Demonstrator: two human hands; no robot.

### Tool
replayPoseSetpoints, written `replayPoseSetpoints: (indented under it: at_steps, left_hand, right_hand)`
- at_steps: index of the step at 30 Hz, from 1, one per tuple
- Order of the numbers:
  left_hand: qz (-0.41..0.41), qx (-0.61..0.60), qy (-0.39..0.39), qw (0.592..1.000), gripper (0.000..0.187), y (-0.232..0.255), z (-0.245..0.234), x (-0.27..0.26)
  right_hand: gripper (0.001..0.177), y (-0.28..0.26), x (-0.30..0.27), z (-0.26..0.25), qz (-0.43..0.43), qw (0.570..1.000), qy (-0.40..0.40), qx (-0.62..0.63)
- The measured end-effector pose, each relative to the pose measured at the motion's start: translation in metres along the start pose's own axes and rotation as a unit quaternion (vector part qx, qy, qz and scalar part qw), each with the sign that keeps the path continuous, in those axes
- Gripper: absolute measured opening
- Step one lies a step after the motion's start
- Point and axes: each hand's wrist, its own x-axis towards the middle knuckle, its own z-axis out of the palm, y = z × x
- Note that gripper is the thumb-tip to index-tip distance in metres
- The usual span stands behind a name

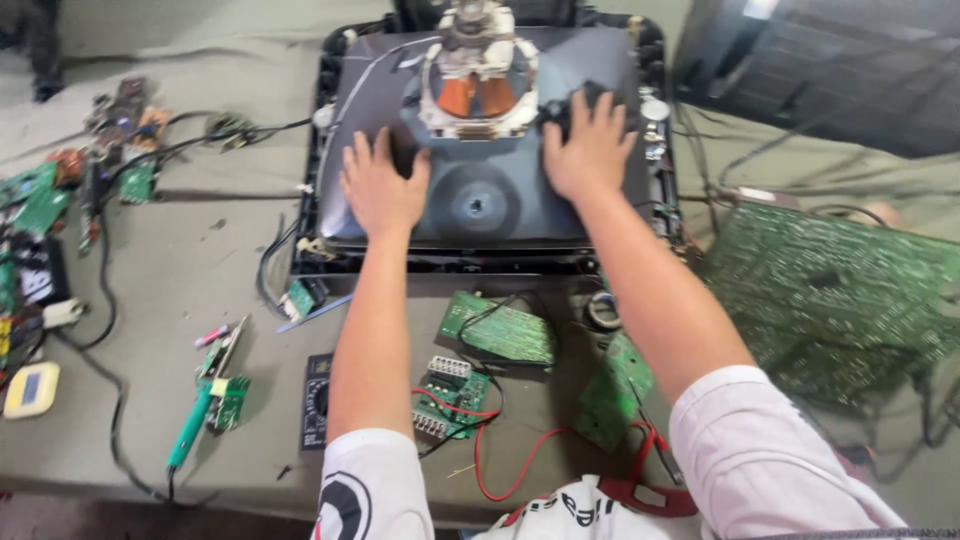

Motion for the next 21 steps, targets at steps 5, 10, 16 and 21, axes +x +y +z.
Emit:
replayPoseSetpoints:
  at_steps: [5,10,16,21]
  left_hand:
    - [0.013,-0.002,-0.008,1.0,0.078,0.0,0.001,-0.003]
    - [0.013,-0.006,0.003,1.0,0.074,-0.004,0.004,-0.008]
    - [0.037,0.011,0.037,0.999,0.071,-0.008,0.009,-0.015]
    - [0.051,-0.005,0.044,0.998,0.071,-0.01,0.009,-0.013]
  right_hand:
    - [0.069,0.008,-0.037,-0.001,-0.03,0.999,-0.019,0.012]
    - [0.066,-0.001,-0.011,-0.015,-0.004,0.997,-0.066,0.049]
    - [0.068,-0.006,0.047,-0.026,0.086,0.99,-0.098,0.052]
    - [0.069,-0.004,0.099,-0.013,0.105,0.989,-0.092,0.036]
